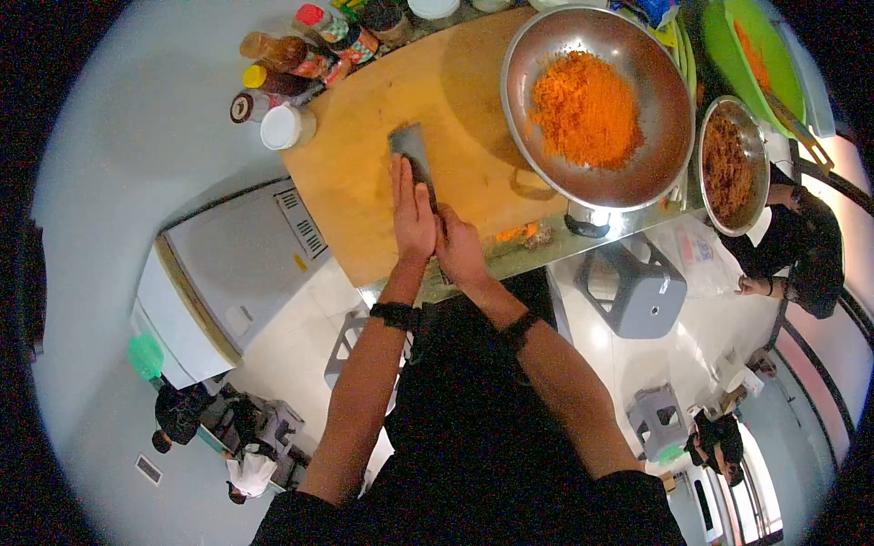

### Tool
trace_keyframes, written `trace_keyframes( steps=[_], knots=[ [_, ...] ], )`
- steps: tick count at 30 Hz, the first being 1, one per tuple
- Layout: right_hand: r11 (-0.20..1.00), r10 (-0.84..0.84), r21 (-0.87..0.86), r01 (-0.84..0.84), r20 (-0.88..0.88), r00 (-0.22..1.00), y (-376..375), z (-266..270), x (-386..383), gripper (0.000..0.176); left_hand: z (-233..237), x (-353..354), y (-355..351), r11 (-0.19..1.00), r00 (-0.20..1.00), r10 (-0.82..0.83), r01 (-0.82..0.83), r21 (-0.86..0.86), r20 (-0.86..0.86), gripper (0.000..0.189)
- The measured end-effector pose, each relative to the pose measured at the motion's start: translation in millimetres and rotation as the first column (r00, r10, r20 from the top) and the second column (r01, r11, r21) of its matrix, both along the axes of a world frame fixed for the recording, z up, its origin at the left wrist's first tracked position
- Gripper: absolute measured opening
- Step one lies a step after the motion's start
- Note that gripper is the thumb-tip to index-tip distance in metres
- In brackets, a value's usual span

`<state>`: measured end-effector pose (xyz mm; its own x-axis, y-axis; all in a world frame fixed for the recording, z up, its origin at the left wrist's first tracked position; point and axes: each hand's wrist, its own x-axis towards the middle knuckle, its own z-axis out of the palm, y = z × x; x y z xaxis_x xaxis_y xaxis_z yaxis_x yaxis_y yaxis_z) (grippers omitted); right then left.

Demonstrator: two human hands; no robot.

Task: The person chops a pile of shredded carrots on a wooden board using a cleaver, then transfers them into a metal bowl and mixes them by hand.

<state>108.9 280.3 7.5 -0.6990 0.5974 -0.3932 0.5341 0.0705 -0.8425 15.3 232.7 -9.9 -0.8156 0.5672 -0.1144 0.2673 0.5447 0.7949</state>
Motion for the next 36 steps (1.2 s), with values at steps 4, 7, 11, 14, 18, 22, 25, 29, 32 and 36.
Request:
trace_keyframes(
  steps=[4,7,11,14,18,22,25,29,32,36],
  knots=[
    [0.998,-0.051,-0.049,0.048,-0.059,0.997,12.6,30.0,15.9,0.015,44.8,9.1,17.6,0.997,0.996,-0.071,0.073,0.033,-0.047,0.053],
    [0.993,-0.107,0.044,0.112,-0.096,0.99,35.3,64.3,34.6,0.015,85.8,19.4,47.8,0.972,0.983,-0.174,0.181,0.147,-0.063,0.05],
    [0.934,-0.313,0.128,0.334,-0.156,0.937,83.7,105.2,65.8,0.018,137.4,41.0,111.6,0.878,0.903,-0.402,0.428,0.216,-0.152,0.052],
    [0.86,-0.508,0.007,0.511,-0.103,0.855,123.7,125.1,88.8,0.019,156.0,58.2,148.3,0.755,0.79,-0.565,0.612,0.235,-0.24,0.052],
    [0.809,-0.489,0.247,0.534,-0.224,0.843,171.1,134.4,110.1,0.022,152.7,77.0,184.1,0.649,0.697,-0.672,0.717,0.254,-0.25,0.053],
    [0.782,-0.619,-0.017,0.623,-0.137,0.773,197.9,143.2,118.3,0.025,86.3,90.0,206.6,0.875,0.858,-0.484,0.472,-0.108,-0.17,0.054],
    [0.78,-0.622,0.03,0.626,-0.078,0.779,221.2,117.7,129.9,0.024,109.9,92.0,214.0,0.886,0.844,-0.448,0.464,-0.018,-0.294,0.054],
    [0.837,-0.486,0.262,0.48,-0.046,0.873,233.1,115.0,134.0,0.022,137.1,107.0,230.5,0.711,0.727,-0.608,0.677,0.188,-0.318,0.05],
    [0.864,-0.438,0.276,0.422,-0.006,0.899,241.5,120.5,140.8,0.022,108.0,110.3,226.1,0.766,0.668,-0.633,0.612,-0.195,-0.392,0.048],
    [0.791,-0.612,-0.044,0.611,-0.053,0.789,253.7,137.4,140.4,0.024,136.4,114.9,220.7,0.845,0.755,-0.529,0.513,-0.153,-0.388,0.05]
  ],
)
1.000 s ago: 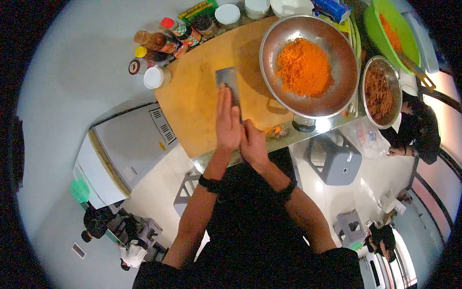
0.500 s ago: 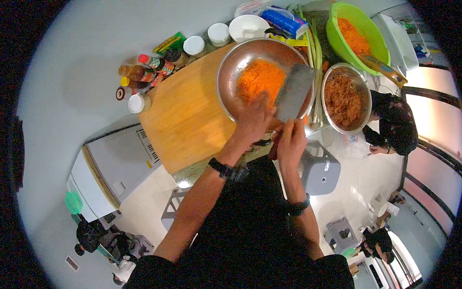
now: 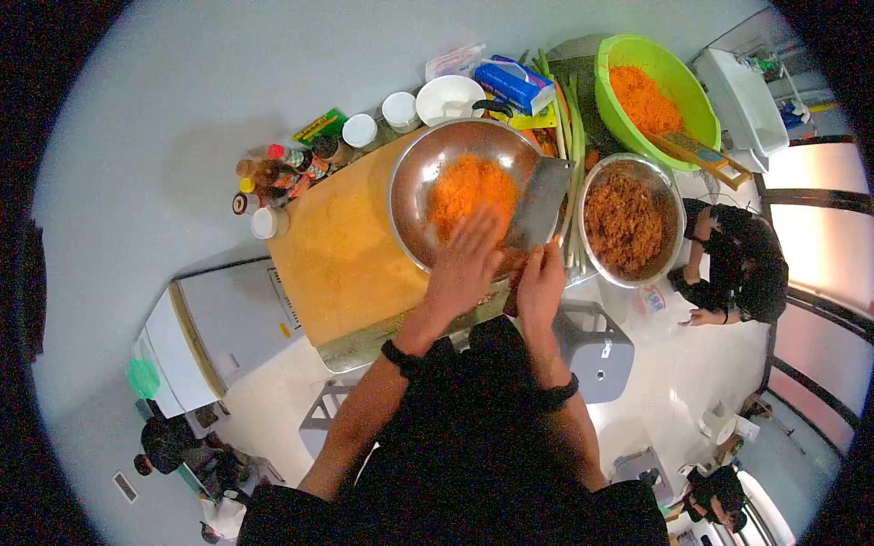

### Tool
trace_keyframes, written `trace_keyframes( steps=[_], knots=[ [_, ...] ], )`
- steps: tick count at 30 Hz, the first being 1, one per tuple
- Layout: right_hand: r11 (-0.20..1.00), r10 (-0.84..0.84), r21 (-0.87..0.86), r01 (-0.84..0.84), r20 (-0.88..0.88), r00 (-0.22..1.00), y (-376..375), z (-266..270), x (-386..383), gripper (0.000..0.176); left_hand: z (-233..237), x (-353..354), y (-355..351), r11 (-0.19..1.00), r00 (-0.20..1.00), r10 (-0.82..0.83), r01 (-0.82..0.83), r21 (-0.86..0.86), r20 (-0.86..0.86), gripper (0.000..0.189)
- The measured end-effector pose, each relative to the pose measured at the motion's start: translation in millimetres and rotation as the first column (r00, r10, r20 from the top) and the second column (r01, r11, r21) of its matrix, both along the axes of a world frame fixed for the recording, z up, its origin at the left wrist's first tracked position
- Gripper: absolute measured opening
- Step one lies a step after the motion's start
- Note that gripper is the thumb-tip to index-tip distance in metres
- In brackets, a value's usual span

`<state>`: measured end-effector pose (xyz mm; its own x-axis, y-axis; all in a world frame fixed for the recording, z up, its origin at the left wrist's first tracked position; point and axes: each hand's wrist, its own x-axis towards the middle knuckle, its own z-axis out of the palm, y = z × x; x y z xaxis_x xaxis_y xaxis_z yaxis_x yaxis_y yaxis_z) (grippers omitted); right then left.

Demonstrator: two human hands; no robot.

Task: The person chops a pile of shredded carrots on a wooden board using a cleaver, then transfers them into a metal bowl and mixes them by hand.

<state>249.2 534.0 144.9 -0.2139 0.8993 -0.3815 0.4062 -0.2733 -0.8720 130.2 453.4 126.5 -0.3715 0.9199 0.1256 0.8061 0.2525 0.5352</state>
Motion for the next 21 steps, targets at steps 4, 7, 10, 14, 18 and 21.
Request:
trace_keyframes(
  steps=[4,7,10,14,18,21],
  knots=[
    [0.955,0.115,0.267,-0.13,0.071,0.991,12.5,-14.4,8.2,0.023,-13.5,12.0,2.1,0.974,0.976,-0.216,0.218,-0.065,0.032,0.053],
    [0.98,0.139,0.134,-0.146,0.057,0.989,20.5,-2.1,8.6,0.023,-12.7,1.0,9.7,0.986,0.994,-0.107,0.104,-0.132,-0.013,0.055],
    [0.981,0.164,0.089,-0.17,0.078,0.983,22.1,-8.5,10.5,0.024,17.1,2.1,24.1,0.998,0.997,-0.054,0.056,-0.021,0.061,0.055],
    [0.923,0.314,0.18,-0.339,0.156,0.937,18.4,-5.6,15.2,0.024,-14.8,-0.8,55.4,0.986,0.889,0.167,-0.151,-0.072,0.425,0.055],
    [0.956,0.29,0.045,-0.291,0.026,0.957,24.1,16.9,14.4,0.023,-26.2,-14.1,48.2,0.906,0.889,0.402,-0.352,-0.237,0.218,0.057],
    [0.941,0.31,0.122,-0.317,0.071,0.948,36.3,-8.3,26.1,0.02,-22.0,-23.3,37.9,0.926,0.798,0.348,-0.375,-0.046,0.492,0.058]
  ],
)
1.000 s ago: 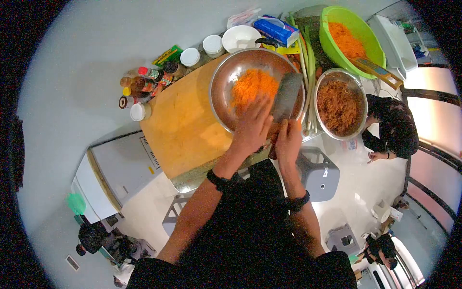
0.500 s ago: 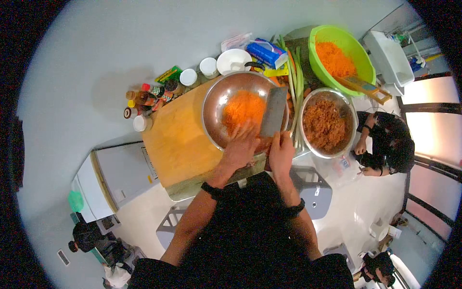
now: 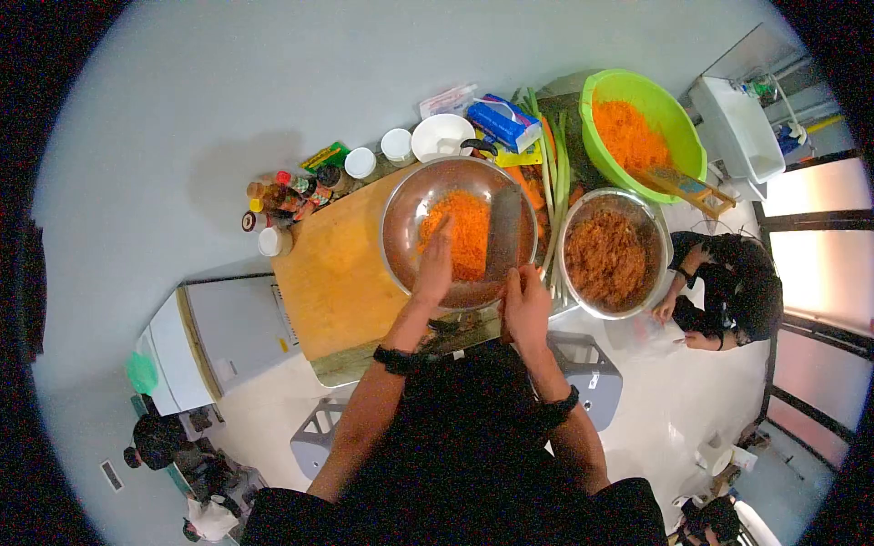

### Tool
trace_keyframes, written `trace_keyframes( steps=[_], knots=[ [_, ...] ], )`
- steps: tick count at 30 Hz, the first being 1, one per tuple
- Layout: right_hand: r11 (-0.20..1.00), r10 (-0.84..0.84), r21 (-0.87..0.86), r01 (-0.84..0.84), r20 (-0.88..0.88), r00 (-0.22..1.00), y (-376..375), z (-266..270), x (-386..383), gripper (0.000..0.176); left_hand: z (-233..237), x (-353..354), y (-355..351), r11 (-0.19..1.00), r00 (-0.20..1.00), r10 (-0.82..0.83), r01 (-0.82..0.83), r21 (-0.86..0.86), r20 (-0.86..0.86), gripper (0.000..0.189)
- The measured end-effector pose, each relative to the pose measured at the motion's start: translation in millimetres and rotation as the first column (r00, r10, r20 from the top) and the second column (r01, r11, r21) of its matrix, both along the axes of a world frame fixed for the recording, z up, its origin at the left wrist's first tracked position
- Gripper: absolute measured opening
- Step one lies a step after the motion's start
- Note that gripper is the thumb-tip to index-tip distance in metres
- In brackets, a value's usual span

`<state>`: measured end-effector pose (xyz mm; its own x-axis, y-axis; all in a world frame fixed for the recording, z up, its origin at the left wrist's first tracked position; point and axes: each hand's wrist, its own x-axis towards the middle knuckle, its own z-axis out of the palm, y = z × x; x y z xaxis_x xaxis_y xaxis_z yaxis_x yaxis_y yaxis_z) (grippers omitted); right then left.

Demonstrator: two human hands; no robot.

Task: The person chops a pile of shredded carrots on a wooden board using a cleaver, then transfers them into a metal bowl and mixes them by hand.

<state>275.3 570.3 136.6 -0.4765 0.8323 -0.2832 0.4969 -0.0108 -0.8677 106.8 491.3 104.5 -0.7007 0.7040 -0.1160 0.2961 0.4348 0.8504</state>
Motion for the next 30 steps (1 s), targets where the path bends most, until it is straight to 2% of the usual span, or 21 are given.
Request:
trace_keyframes(
  steps=[1,2,4,5,6,8,12,15,17,18,19,20,21,22,23,24,25,26,27,29,30],
  knots=[
    [0.998,0.016,0.056,-0.016,0.008,1.0,4.8,-4.7,0.7,0.02,10.8,-5.5,1.9,0.977,0.885,0.062,-0.149,0.153,0.462,0.057],
    [0.998,0.015,0.058,-0.015,0.005,1.0,8.4,-7.7,4.2,0.02,22.0,-11.4,2.7,0.913,0.568,0.022,-0.347,0.215,0.823,0.056],
    [0.987,-0.068,-0.149,0.061,-0.045,0.997,9.6,5.2,8.0,0.023,41.1,-25.9,-8.9,0.886,0.507,-0.063,-0.369,0.282,0.86,0.05],
    [0.987,-0.071,-0.149,0.063,-0.044,0.997,9.9,7.1,9.6,0.023,49.7,-32.8,-13.8,0.852,0.442,-0.154,-0.393,0.345,0.884,0.047],
    [0.984,-0.067,-0.172,0.054,-0.068,0.995,10.4,8.7,12.5,0.023,56.0,-35.7,-18.0,0.854,0.438,-0.155,-0.391,0.343,0.886,0.047],
    [0.98,-0.068,-0.193,0.05,-0.086,0.994,10.9,7.4,18.4,0.025,62.5,-37.5,-26.3,0.838,0.618,-0.205,-0.29,0.463,0.759,0.052],
    [0.978,-0.045,-0.202,0.047,0.017,0.999,8.4,2.7,25.3,0.024,65.1,-38.4,-31.9,0.865,0.588,-0.151,-0.311,0.395,0.795,0.056],
    [0.969,-0.056,-0.239,0.057,0.011,0.998,6.8,8.7,25.6,0.024,95.5,-34.1,-30.1,0.817,0.606,-0.224,-0.31,0.486,0.763,0.056],
    [0.959,-0.08,-0.272,0.078,0.003,0.997,5.7,9.5,27.0,0.024,132.4,-31.6,-26.0,0.899,0.718,-0.121,-0.214,0.382,0.686,0.041],
    [0.965,-0.069,-0.253,0.071,0.018,0.997,5.6,8.0,27.7,0.023,120.3,-36.9,-25.3,0.9,0.713,-0.129,-0.208,0.383,0.69,0.041],
    [0.97,-0.057,-0.233,0.063,0.034,0.998,4.3,7.0,28.7,0.024,96.2,-45.0,-25.5,0.853,0.464,-0.259,-0.302,0.426,0.847,0.029],
    [0.97,-0.06,-0.233,0.068,0.041,0.997,1.3,6.9,29.9,0.024,74.4,-49.4,-26.5,0.806,0.176,-0.389,-0.411,0.426,0.904,0.022],
    [0.961,-0.079,-0.264,0.084,0.032,0.996,-1.2,7.2,29.8,0.024,56.6,-48.9,-26.9,0.803,0.174,-0.388,-0.418,0.424,0.905,0.022],
    [0.952,-0.093,-0.29,0.094,0.016,0.996,-0.5,7.1,26.6,0.024,38.8,-49.1,-23.2,0.887,0.436,-0.26,-0.245,0.391,0.862,0.021],
    [0.957,-0.078,-0.281,0.079,0.015,0.997,0.7,4.1,26.9,0.024,22.0,-47.7,-15.6,0.95,0.674,-0.156,-0.096,0.295,0.722,0.021],
    [0.973,-0.034,-0.226,0.037,0.017,0.999,1.3,-1.4,29.7,0.024,7.5,-46.1,-5.6,0.989,0.859,-0.088,0.014,0.147,0.505,0.023],
    [0.984,-0.003,-0.176,0.006,0.023,1.0,1.3,9.0,24.8,0.024,-0.2,-44.1,3.0,0.996,0.969,-0.072,0.084,-0.041,0.238,0.025],
    [0.97,-0.036,-0.241,0.039,0.018,0.999,-1.8,21.3,23.9,0.024,-7.2,-41.7,4.1,0.963,0.992,-0.119,0.105,-0.248,-0.042,0.028],
    [0.969,-0.048,-0.242,0.052,0.021,0.999,-5.7,21.8,23.3,0.024,-1.6,-43.6,4.9,0.961,0.991,-0.131,0.117,-0.249,-0.038,0.028],
    [0.958,-0.072,-0.276,0.071,0.004,0.997,-3.7,22.2,21.7,0.024,10.6,-50.5,8.8,0.996,0.996,-0.084,0.084,-0.012,0.029,0.026],
    [0.963,-0.062,-0.264,0.055,-0.017,0.998,-3.8,17.0,23.0,0.024,20.3,-50.5,10.6,0.997,0.996,-0.081,0.082,-0.011,0.03,0.026]
  ],
)
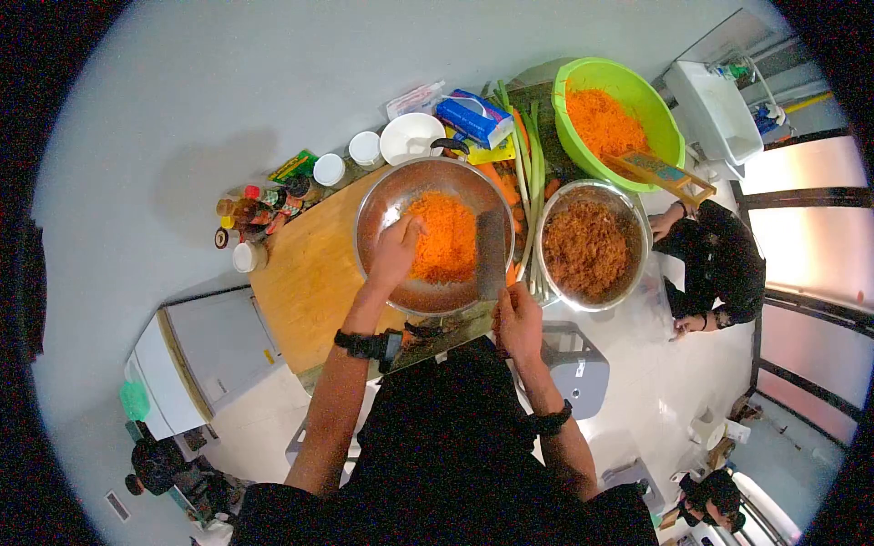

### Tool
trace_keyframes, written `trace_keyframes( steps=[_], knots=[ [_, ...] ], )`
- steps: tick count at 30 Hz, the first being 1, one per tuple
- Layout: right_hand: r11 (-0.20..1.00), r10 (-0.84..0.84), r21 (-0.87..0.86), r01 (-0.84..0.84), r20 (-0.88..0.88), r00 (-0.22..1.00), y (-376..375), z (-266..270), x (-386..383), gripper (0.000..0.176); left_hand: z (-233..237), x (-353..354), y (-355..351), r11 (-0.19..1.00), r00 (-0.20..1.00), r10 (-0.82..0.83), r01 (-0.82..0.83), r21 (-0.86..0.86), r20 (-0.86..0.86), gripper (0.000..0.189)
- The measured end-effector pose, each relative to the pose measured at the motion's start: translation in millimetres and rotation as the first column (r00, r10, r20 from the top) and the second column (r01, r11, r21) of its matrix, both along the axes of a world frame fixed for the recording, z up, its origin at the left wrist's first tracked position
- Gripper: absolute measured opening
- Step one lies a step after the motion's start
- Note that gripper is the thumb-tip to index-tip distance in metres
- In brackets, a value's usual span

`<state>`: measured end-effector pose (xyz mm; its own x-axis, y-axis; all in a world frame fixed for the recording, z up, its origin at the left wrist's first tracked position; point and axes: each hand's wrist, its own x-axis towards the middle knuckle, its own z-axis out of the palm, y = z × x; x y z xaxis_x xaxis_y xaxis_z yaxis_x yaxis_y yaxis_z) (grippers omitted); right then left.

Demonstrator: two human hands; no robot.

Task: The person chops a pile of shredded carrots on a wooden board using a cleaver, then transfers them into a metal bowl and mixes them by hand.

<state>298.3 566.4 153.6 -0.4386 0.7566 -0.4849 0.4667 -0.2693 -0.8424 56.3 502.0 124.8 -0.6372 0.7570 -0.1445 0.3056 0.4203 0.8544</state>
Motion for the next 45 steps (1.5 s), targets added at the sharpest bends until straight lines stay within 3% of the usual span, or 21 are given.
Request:
trace_keyframes(
  steps=[2,3,5,8,9,10,11,15,17,18,20,21,23,26,29,31,36,38,40,42,45],
  knots=[
    [1.0,0.0,0.021,-0.001,0.028,1.0,-1.4,-2.0,0.1,0.025,14.2,0.7,0.0,0.955,1.0,-0.003,-0.004,0.296,0.022,0.023],
    [0.999,-0.001,0.046,-0.001,0.053,0.999,-1.2,-2.7,0.0,0.026,9.7,0.4,-1.4,0.955,1.0,-0.004,-0.003,0.296,0.023,0.023],
    [0.999,-0.004,0.052,0.001,0.07,0.998,-1.3,-7.6,0.8,0.026,-18.3,0.1,-9.2,0.957,0.935,-0.094,0.179,0.227,-0.341,0.015],
    [0.997,0.035,0.062,-0.04,0.077,0.996,-4.4,-7.4,-2.0,0.024,-48.6,-3.0,-25.5,0.944,0.596,-0.197,0.33,0.014,-0.779,0.01],
    [0.997,0.038,0.062,-0.043,0.073,0.997,-5.9,-7.2,-2.2,0.022,-39.9,-5.2,-25.3,0.946,0.596,-0.194,0.325,0.014,-0.779,0.01],
    [0.998,0.036,0.057,-0.04,0.076,0.996,-8.3,-8.9,0.0,0.022,-26.7,-5.6,-26.9,0.96,0.848,-0.263,0.276,-0.039,-0.46,0.014],
    [0.998,0.03,0.058,-0.034,0.062,0.998,-8.4,-12.0,1.6,0.024,-15.3,-6.5,-27.0,0.963,0.964,-0.257,0.249,-0.106,-0.068,0.02],
    [0.996,0.064,0.052,-0.069,0.094,0.993,-7.3,2.4,-7.9,0.025,-25.0,-9.2,-40.2,0.981,0.944,-0.087,0.136,0.136,-0.318,0.021],
    [0.992,0.096,0.068,-0.102,0.087,0.992,-6.1,2.1,-9.4,0.024,-10.0,-9.0,-49.9,0.996,0.961,0.053,-0.033,-0.077,0.273,0.016],
    [0.989,0.113,0.085,-0.12,0.086,0.99,-4.2,1.6,-10.1,0.024,-13.6,-9.2,-56.6,0.996,0.962,0.061,-0.043,-0.073,0.267,0.016],
    [0.981,0.143,0.121,-0.154,0.094,0.985,-1.7,1.8,-13.4,0.023,-28.8,-8.2,-77.3,0.967,0.974,0.168,-0.132,0.219,-0.155,0.014],
    [0.972,0.163,0.152,-0.178,0.108,0.981,-0.9,1.5,-14.7,0.022,-20.7,-8.0,-85.9,0.965,0.972,0.173,-0.136,0.222,-0.158,0.014],
    [0.954,0.195,0.205,-0.217,0.123,0.973,1.6,-8.2,-15.3,0.02,3.1,-7.9,-104.0,0.963,0.954,0.265,-0.268,0.003,0.14,0.014],
    [0.927,0.217,0.283,-0.248,0.139,0.966,-0.4,-10.8,-19.8,0.018,-13.7,-9.2,-136.4,0.958,0.963,0.248,-0.26,0.118,0.111,0.016],
    [0.926,0.207,0.284,-0.247,0.164,0.965,-9.1,-5.3,-24.4,0.019,-31.1,-9.1,-163.3,0.974,0.977,0.211,-0.214,0.075,0.035,0.018],
    [0.797,0.277,0.481,-0.364,0.244,0.929,-20.4,-8.1,-29.5,0.019,-30.9,1.0,-175.7,0.974,0.97,0.206,-0.216,0.071,0.125,0.019],
    [0.598,0.487,0.566,-0.568,0.307,0.818,-79.7,18.1,-72.6,0.024,-38.3,17.5,-185.3,0.973,0.899,0.028,-0.125,0.195,0.437,0.024],
    [0.493,0.553,0.591,-0.638,0.353,0.754,-103.4,20.8,-94.2,0.026,-14.0,20.2,-187.7,0.956,0.783,0.099,-0.246,0.16,0.614,0.029],
    [0.329,0.631,0.647,-0.688,0.391,0.67,-124.4,22.3,-113.2,0.023,-23.5,14.0,-200.2,0.949,0.743,0.169,-0.3,0.096,0.648,0.03],
    [0.288,0.643,0.664,-0.69,0.4,0.653,-144.1,-2.9,-128.5,0.023,-35.2,9.2,-213.3,0.936,0.7,0.242,-0.35,0.027,0.672,0.032],
    [0.201,0.677,0.673,-0.712,0.43,0.598,-176.4,-29.7,-146.4,0.025,-44.8,-2.7,-252.9,0.937,0.819,0.316,-0.35,-0.02,0.479,0.031]
  ],
)
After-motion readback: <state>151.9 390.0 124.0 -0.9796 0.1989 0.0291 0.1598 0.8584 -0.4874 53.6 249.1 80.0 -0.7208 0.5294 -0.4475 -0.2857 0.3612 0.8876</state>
